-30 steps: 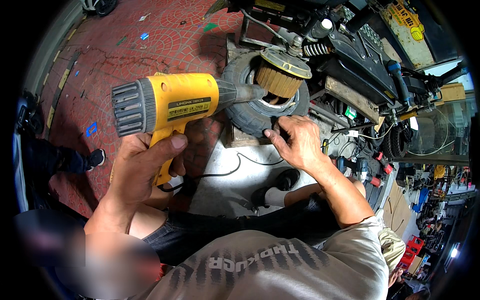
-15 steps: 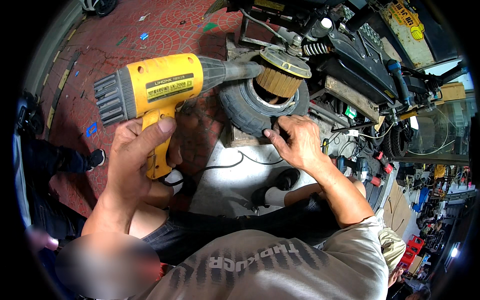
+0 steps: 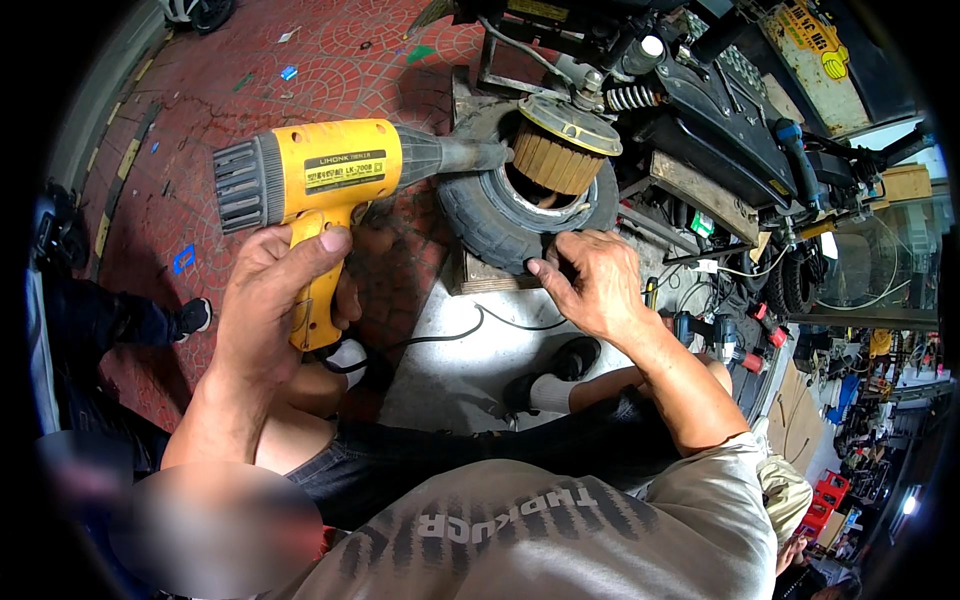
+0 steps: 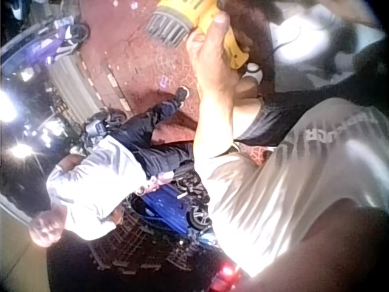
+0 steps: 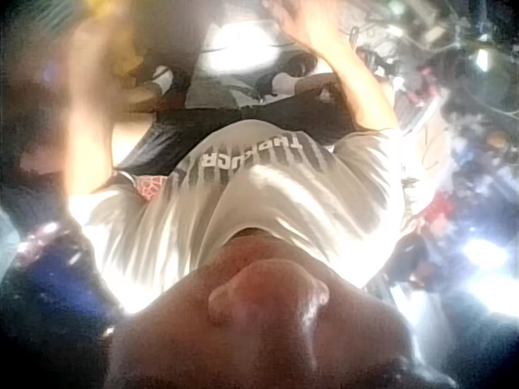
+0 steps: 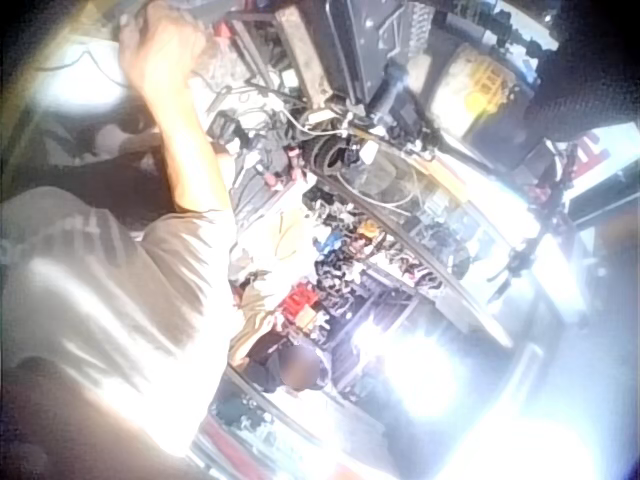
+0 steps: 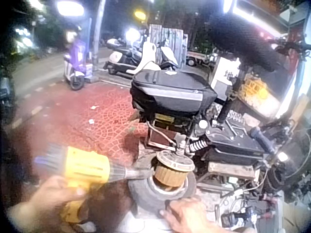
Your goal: The person uses a heat gun to apply heat to a circular mechanical component while cleaning it with a brush by hand. They rotate and manipulate the component, which is resting on a tire, to ensure all sides are treated.
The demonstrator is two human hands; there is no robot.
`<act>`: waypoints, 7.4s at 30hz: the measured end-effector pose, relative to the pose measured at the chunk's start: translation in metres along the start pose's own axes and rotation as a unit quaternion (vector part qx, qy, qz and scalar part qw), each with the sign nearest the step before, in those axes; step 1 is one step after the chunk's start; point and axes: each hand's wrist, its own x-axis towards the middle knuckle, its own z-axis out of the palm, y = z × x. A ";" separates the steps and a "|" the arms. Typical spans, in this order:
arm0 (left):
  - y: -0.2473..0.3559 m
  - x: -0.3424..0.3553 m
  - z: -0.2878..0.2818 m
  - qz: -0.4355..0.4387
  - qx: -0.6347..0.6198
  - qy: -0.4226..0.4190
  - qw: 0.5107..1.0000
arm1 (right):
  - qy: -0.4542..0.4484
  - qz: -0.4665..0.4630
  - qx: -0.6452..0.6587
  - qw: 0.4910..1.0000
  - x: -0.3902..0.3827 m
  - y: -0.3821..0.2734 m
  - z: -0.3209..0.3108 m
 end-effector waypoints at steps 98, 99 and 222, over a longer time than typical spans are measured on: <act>-0.009 0.000 -0.013 -0.004 0.096 0.013 0.995 | 0.061 0.001 -0.053 0.997 -0.001 0.008 0.003; -0.018 -0.002 -0.018 -0.019 0.079 0.015 0.997 | 0.064 -0.008 -0.059 0.996 -0.002 0.004 0.011; -0.047 -0.039 0.230 0.002 0.165 -0.163 0.973 | 0.047 0.234 0.650 0.721 -0.078 0.017 0.061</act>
